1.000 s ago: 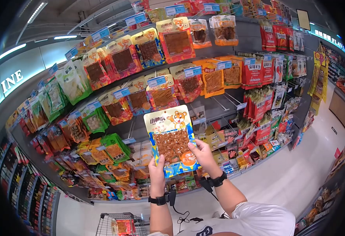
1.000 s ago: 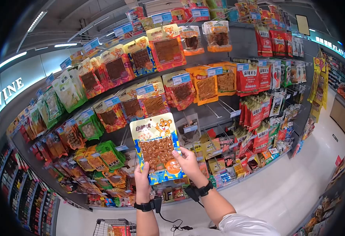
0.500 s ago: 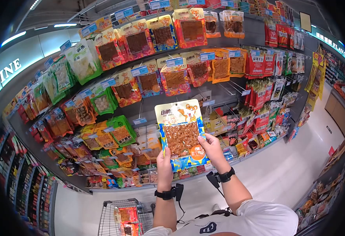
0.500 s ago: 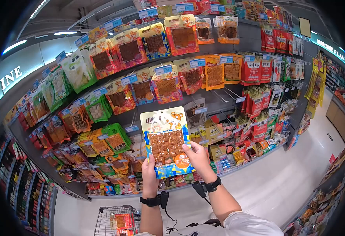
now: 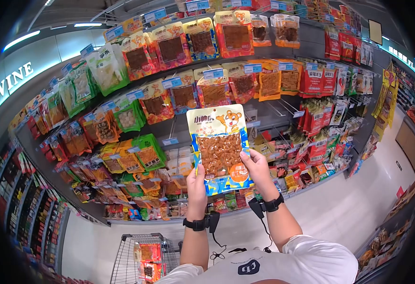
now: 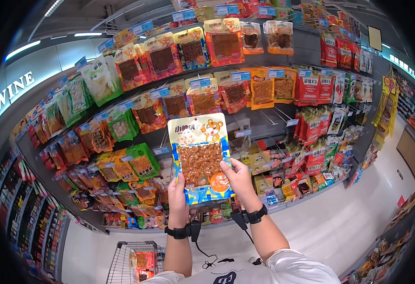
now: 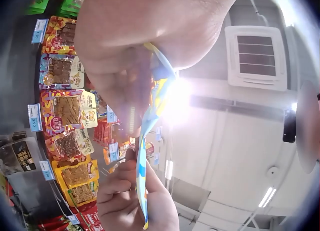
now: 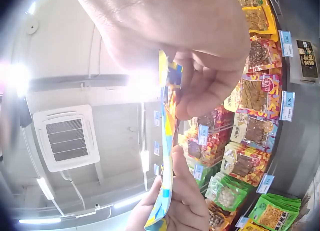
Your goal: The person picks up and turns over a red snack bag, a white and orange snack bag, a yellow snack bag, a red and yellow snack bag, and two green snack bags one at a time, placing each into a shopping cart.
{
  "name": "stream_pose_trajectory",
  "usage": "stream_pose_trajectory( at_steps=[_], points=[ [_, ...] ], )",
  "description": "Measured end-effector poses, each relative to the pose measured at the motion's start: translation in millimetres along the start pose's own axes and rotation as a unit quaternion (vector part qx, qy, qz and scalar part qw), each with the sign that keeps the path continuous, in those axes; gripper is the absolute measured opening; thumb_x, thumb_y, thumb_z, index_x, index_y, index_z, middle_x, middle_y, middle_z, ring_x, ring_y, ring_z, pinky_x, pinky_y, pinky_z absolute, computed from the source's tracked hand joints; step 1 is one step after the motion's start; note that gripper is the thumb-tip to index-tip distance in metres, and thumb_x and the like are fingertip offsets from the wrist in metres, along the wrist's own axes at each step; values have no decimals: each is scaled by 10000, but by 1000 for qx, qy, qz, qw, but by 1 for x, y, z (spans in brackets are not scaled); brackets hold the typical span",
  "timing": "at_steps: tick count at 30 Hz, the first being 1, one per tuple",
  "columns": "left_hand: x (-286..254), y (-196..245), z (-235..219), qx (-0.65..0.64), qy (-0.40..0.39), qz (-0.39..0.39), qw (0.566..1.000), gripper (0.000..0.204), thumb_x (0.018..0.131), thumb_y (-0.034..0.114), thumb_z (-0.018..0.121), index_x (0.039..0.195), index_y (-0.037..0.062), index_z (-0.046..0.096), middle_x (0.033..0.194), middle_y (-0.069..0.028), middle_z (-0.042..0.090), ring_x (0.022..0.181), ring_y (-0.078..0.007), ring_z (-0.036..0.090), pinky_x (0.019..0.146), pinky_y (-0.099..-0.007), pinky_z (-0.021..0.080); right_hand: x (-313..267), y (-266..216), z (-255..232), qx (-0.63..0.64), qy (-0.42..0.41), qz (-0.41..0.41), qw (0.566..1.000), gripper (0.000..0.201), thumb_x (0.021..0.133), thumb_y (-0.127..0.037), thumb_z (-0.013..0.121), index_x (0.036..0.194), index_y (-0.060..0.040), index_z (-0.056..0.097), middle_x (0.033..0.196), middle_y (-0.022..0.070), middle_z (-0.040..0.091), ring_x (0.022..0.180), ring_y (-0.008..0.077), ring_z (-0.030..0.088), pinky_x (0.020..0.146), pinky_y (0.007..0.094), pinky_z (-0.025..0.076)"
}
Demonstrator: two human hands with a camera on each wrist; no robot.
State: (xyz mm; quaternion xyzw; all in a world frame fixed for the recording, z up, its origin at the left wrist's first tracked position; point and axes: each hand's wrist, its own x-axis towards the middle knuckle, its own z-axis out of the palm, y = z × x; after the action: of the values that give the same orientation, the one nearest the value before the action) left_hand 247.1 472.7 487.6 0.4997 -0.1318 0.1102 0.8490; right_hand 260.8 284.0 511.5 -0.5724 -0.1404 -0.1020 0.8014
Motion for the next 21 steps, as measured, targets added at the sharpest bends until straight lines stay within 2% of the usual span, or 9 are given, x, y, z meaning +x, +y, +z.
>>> stream_pose_trajectory(
  at_steps=[2, 7, 8, 10, 14, 17, 21],
  points=[
    [-3, 11, 15, -18, 7, -20, 1000, 308, 1013, 279, 482, 1070, -2, 596, 992, -20, 637, 868, -69, 583, 755, -245, 473, 3, 0, -4, 6, 5, -13, 1000, 240, 955, -195, 595, 1069, 13, 633, 936, -11, 643, 804, 20, 539, 716, 195, 443],
    [8, -2, 17, -9, 32, 3, 999, 343, 1006, 297, 493, 1120, -12, 587, 1032, -39, 646, 886, -82, 593, 789, -252, 480, 9, 0, -13, 2, -4, -14, 1000, 241, 954, -210, 600, 1053, 7, 631, 922, -22, 630, 800, 22, 531, 716, 201, 442],
    [3, 2, 21, -26, 14, -20, 999, 331, 1006, 307, 494, 1087, 1, 593, 1031, -29, 644, 875, -67, 581, 766, -236, 472, 10, 0, -14, 4, -11, -23, 1000, 241, 955, -214, 599, 1042, 9, 629, 931, -19, 633, 802, 22, 533, 722, 202, 443],
    [-2, 10, 29, -44, -10, -39, 998, 317, 1008, 313, 488, 1048, 16, 594, 1005, -14, 640, 865, -52, 573, 743, -222, 470, 7, -7, -13, 11, -13, -17, 1000, 240, 957, -216, 596, 1033, 10, 627, 940, -13, 637, 813, 23, 540, 730, 198, 443],
    [3, -8, 16, -13, 13, -18, 1000, 301, 1012, 311, 480, 1007, 30, 589, 940, 15, 616, 828, -33, 551, 709, -212, 463, 7, 2, -21, -13, -4, -13, 1000, 266, 946, -212, 612, 1082, 16, 625, 958, -3, 644, 836, 34, 555, 747, 203, 447],
    [-1, -2, 29, -11, 24, -27, 999, 290, 1011, 311, 487, 979, 38, 579, 878, 49, 565, 781, -10, 507, 680, -211, 446, 6, 1, -20, -2, 1, -12, 1000, 276, 943, -210, 616, 1099, 18, 624, 949, -5, 641, 826, 34, 549, 744, 201, 447],
    [-1, -9, 22, 3, 20, -16, 1000, 294, 1013, 312, 481, 968, 36, 571, 861, 49, 560, 764, -8, 502, 657, -207, 436, 7, 3, -24, -11, -1, -6, 1000, 286, 938, -216, 623, 1108, 14, 616, 956, 0, 633, 821, 40, 542, 730, 207, 453]
  ],
)
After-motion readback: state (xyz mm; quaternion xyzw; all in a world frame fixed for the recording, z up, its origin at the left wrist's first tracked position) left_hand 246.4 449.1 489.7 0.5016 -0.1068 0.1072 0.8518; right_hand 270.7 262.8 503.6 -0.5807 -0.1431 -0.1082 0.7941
